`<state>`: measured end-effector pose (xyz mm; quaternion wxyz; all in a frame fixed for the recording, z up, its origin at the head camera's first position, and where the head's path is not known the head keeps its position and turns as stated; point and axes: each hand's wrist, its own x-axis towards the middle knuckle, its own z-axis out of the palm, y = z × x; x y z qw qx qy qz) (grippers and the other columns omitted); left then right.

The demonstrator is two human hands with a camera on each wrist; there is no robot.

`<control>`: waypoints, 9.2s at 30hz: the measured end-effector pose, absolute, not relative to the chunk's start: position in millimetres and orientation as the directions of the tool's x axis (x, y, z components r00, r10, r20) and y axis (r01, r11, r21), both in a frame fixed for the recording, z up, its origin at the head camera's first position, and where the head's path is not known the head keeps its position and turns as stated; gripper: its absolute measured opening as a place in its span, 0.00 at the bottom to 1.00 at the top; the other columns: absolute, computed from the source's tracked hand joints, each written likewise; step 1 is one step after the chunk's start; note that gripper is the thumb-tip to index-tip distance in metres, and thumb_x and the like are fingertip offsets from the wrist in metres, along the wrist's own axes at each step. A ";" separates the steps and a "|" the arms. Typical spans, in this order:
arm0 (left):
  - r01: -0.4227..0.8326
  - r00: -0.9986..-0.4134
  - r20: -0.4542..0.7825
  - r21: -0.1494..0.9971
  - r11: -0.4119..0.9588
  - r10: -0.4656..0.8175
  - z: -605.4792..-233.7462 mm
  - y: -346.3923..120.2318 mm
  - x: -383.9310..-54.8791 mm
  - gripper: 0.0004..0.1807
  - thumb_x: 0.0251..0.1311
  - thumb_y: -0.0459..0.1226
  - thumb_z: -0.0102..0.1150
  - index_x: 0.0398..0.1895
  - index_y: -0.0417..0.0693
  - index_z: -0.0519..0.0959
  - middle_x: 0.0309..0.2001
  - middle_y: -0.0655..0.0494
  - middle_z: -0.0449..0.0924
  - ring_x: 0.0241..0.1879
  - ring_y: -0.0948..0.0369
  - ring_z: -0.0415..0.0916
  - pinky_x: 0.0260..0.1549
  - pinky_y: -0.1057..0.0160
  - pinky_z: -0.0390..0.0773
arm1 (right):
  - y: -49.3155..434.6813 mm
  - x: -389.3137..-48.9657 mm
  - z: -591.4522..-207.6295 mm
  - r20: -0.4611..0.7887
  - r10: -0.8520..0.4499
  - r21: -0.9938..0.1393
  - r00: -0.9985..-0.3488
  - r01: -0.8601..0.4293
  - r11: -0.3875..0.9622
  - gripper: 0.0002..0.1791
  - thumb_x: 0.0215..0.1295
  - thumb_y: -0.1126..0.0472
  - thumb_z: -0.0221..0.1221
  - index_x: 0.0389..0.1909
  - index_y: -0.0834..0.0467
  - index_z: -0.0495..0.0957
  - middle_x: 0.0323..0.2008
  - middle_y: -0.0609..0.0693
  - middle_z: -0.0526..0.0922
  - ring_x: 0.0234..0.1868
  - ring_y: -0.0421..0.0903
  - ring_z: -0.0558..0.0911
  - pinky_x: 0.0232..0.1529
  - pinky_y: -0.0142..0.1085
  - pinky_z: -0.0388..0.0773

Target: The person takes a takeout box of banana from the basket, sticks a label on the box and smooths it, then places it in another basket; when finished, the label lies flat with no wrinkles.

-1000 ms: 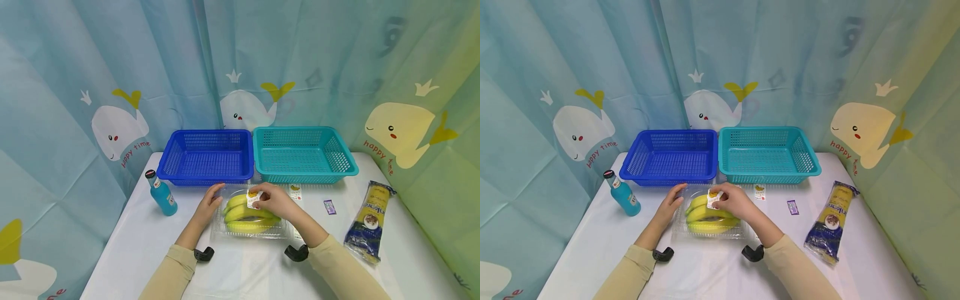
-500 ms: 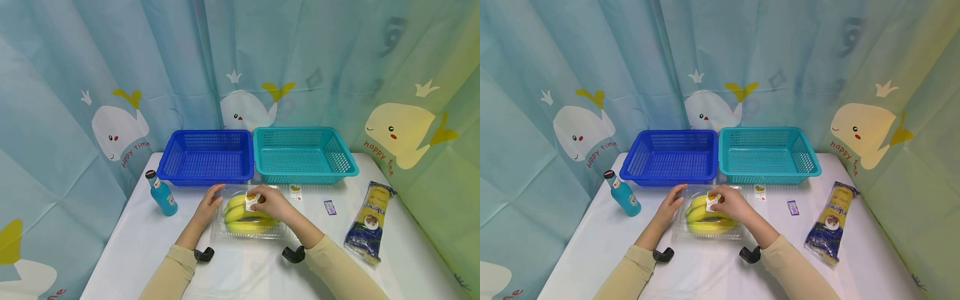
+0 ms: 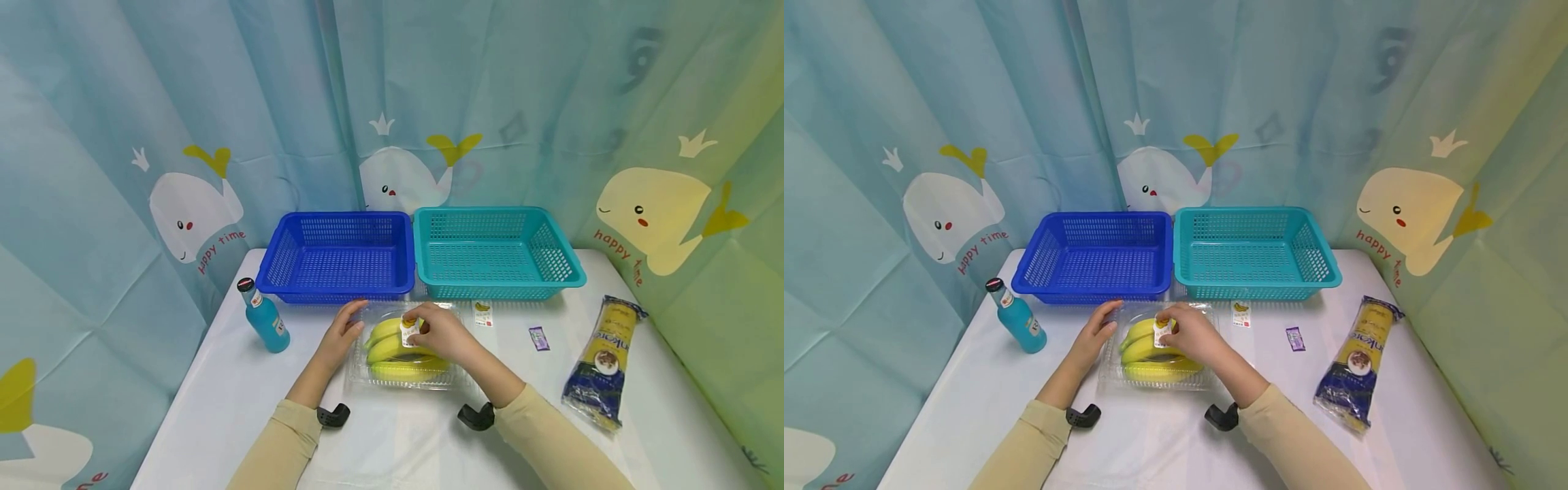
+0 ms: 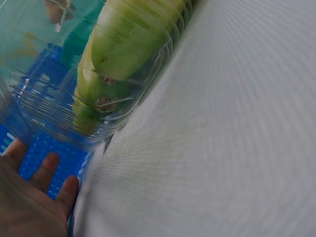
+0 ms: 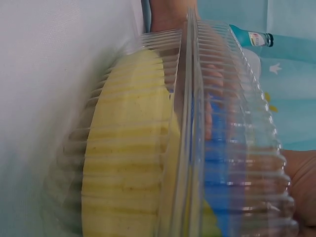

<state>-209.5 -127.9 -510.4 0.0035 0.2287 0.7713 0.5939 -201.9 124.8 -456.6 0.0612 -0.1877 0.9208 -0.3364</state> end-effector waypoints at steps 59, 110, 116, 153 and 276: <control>0.338 -0.908 0.258 0.916 0.214 0.332 -516.7 -127.0 -212.2 0.26 0.71 0.32 0.46 0.70 0.33 0.63 0.71 0.33 0.58 0.72 0.39 0.57 0.70 0.39 0.61 | 143.1 -196.7 -444.7 -0.020 -0.380 -0.568 -0.925 -0.302 0.766 0.08 0.58 0.60 0.70 0.37 0.51 0.83 0.51 0.52 0.76 0.50 0.52 0.76 0.47 0.45 0.77; 0.277 -0.944 0.168 0.873 0.401 0.285 -526.4 -129.2 -223.3 0.23 0.74 0.41 0.48 0.71 0.56 0.66 0.72 0.52 0.62 0.70 0.47 0.64 0.67 0.47 0.69 | 163.6 -188.7 -443.5 0.117 -0.389 -0.649 -0.914 -0.367 0.667 0.17 0.69 0.57 0.59 0.56 0.53 0.81 0.50 0.49 0.80 0.38 0.43 0.78 0.37 0.38 0.79; 0.250 -0.951 0.149 0.886 0.391 0.270 -524.6 -127.3 -218.1 0.27 0.74 0.41 0.49 0.74 0.52 0.62 0.72 0.49 0.61 0.71 0.48 0.63 0.68 0.48 0.68 | 181.7 -181.9 -456.1 0.239 -0.244 -0.657 -0.940 -0.342 0.672 0.14 0.70 0.58 0.57 0.54 0.53 0.81 0.57 0.50 0.78 0.55 0.54 0.78 0.51 0.52 0.78; 0.113 -0.980 0.096 0.990 0.089 0.172 -543.5 -108.8 -200.5 0.33 0.72 0.43 0.45 0.77 0.66 0.52 0.80 0.54 0.45 0.78 0.43 0.45 0.75 0.41 0.46 | 178.1 -180.4 -521.3 -0.011 -0.027 -0.982 -1.000 0.006 0.189 0.31 0.79 0.51 0.42 0.78 0.50 0.50 0.79 0.54 0.50 0.77 0.62 0.55 0.76 0.58 0.49; -0.085 -0.987 -0.123 0.946 0.313 0.103 -419.7 48.4 -344.6 0.29 0.73 0.52 0.42 0.73 0.55 0.65 0.73 0.55 0.65 0.72 0.52 0.62 0.68 0.47 0.67 | 320.5 -325.8 -405.9 -0.180 0.419 -0.934 -0.890 0.288 0.210 0.30 0.77 0.45 0.35 0.64 0.59 0.74 0.46 0.43 0.76 0.45 0.39 0.74 0.55 0.39 0.72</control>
